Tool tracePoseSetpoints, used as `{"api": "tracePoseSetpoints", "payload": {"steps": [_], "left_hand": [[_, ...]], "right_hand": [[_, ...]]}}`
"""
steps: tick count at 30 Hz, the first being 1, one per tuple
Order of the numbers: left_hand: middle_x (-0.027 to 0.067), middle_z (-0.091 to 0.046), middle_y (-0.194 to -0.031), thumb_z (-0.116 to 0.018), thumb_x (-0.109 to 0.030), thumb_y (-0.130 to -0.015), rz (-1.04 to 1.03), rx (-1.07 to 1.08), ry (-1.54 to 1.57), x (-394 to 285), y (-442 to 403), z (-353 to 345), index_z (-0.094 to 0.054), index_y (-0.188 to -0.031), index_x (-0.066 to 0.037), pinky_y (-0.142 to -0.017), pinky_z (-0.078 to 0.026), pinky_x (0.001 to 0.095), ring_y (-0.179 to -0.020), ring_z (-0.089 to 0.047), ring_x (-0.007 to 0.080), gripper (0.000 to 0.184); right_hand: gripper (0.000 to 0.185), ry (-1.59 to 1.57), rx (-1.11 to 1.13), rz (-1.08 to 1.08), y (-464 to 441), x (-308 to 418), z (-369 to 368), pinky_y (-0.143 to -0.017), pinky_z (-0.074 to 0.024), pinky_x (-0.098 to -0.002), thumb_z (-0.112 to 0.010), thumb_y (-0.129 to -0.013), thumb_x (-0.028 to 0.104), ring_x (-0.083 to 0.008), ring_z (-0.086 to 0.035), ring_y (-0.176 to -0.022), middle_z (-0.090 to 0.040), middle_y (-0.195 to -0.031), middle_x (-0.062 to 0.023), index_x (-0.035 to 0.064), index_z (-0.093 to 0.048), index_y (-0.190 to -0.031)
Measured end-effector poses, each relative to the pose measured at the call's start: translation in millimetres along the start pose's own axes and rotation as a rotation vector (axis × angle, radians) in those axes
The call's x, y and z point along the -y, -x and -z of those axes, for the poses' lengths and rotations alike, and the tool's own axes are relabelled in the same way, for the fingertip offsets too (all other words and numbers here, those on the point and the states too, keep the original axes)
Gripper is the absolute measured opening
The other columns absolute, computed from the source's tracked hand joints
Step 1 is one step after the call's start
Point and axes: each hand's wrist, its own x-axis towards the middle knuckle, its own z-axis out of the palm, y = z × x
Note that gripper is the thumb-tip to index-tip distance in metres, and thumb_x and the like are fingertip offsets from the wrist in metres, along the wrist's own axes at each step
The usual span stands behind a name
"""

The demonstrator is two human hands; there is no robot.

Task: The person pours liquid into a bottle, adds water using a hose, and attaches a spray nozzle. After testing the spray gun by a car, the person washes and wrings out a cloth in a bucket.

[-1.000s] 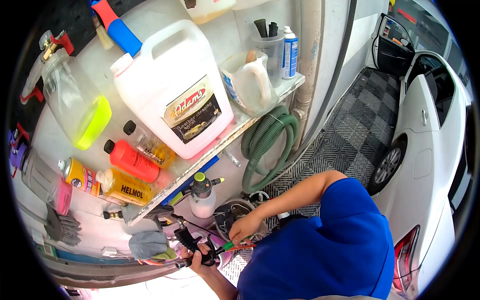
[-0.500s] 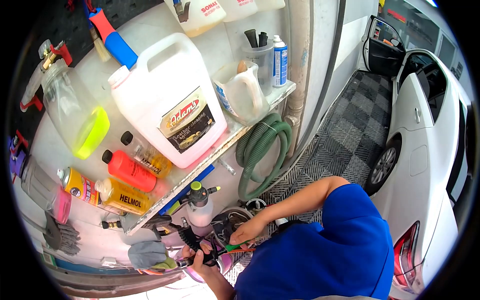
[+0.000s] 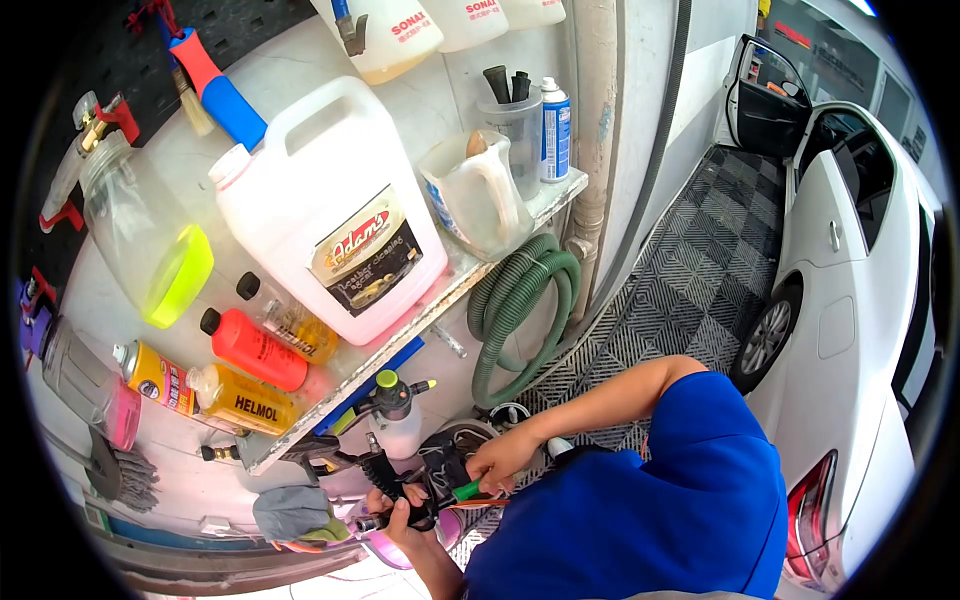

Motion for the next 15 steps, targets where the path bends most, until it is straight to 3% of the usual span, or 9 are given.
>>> {"api": "tracePoseSetpoints", "payload": {"steps": [1,3,4,6,10,12,13,15], "left_hand": [[0.0132,-0.056,-0.074,-0.064,-0.003,-0.076,-0.002,-0.001,0.0,2.7,0.3,-0.1,-0.05,-0.118,0.001,-0.067,-0.048,0.0375,-0.065,-0.055,0.0221,0.045],[0.0132,-0.057,-0.075,-0.064,-0.002,-0.075,-0.031,-0.027,0.019,8.0,2.5,0.1,-0.05,-0.117,0.001,-0.067,-0.048,0.0381,-0.065,-0.055,0.0222,0.044],[0.0132,-0.057,-0.075,-0.064,-0.002,-0.075,-0.034,-0.029,0.017,8.5,2.8,-0.9,-0.05,-0.117,0.001,-0.067,-0.048,0.0381,-0.065,-0.055,0.0222,0.044],[0.0135,-0.057,-0.075,-0.064,-0.002,-0.075,-0.049,0.011,0.052,9.9,1.1,-3.5,-0.05,-0.117,0.002,-0.067,-0.049,0.0379,-0.065,-0.055,0.0224,0.044],[0.0142,-0.057,-0.075,-0.064,-0.002,-0.075,-0.071,-0.007,0.001,10.9,3.0,-9.9,-0.05,-0.117,0.002,-0.066,-0.049,0.0372,-0.064,-0.055,0.0223,0.044],[0.0146,-0.057,-0.075,-0.064,-0.003,-0.075,-0.062,-0.019,-0.007,13.6,4.1,-13.5,-0.05,-0.116,0.003,-0.065,-0.049,0.0364,-0.063,-0.055,0.0219,0.044],[0.0146,-0.057,-0.075,-0.064,-0.003,-0.075,-0.065,-0.023,-0.009,14.2,4.3,-15.6,-0.05,-0.116,0.003,-0.065,-0.049,0.0364,-0.063,-0.055,0.0219,0.044],[0.0149,-0.057,-0.075,-0.065,-0.003,-0.075,-0.074,-0.001,-0.028,14.6,3.6,-19.3,-0.05,-0.116,0.003,-0.065,-0.049,0.0364,-0.063,-0.055,0.0218,0.043]], "right_hand": [[0.032,0.002,0.002,0.0,4.3,6.2,-0.2,-0.058,-0.0517,-0.0308,-0.06,-0.094,0.027,-0.0148,-0.061,-0.063,-0.063,-0.084,-0.0073,-0.0006,-0.05,-0.106],[0.026,0.297,-0.134,-0.038,11.7,18.0,-2.2,-0.06,-0.052,-0.0314,-0.052,-0.098,0.025,-0.015,-0.061,-0.064,-0.066,-0.085,-0.0071,0.0001,-0.052,-0.107],[0.026,0.297,-0.13,-0.037,9.4,11.1,-1.4,-0.06,-0.052,-0.0314,-0.052,-0.098,0.025,-0.015,-0.061,-0.064,-0.066,-0.085,-0.0071,0.0001,-0.052,-0.107],[0.027,0.003,0.033,0.045,3.6,-0.4,2.7,-0.06,-0.052,-0.0318,-0.053,-0.097,0.025,-0.0159,-0.064,-0.066,-0.066,-0.086,-0.0075,0.0002,-0.051,-0.107],[0.031,0.078,0.037,0.042,12.7,5.9,7.4,-0.06,-0.0511,-0.0319,-0.052,-0.098,0.029,-0.0157,-0.063,-0.065,-0.066,-0.086,-0.0074,0.0007,-0.05,-0.111],[0.036,0.485,-0.169,-0.015,24.2,25.6,0.7,-0.062,-0.0507,-0.0315,-0.048,-0.099,0.033,-0.0149,-0.062,-0.066,-0.066,-0.084,-0.0069,0.0007,-0.051,-0.115],[0.036,0.485,-0.164,-0.014,20.6,14.0,-0.7,-0.062,-0.0507,-0.0315,-0.048,-0.099,0.033,-0.0149,-0.062,-0.066,-0.066,-0.084,-0.0069,0.0007,-0.051,-0.115],[0.033,0.089,-0.1,0.151,9.4,-10.8,-4.0,-0.06,-0.0495,-0.0323,-0.059,-0.094,0.029,-0.0169,-0.063,-0.065,-0.065,-0.081,-0.0079,0.0012,-0.052,-0.11]]}}
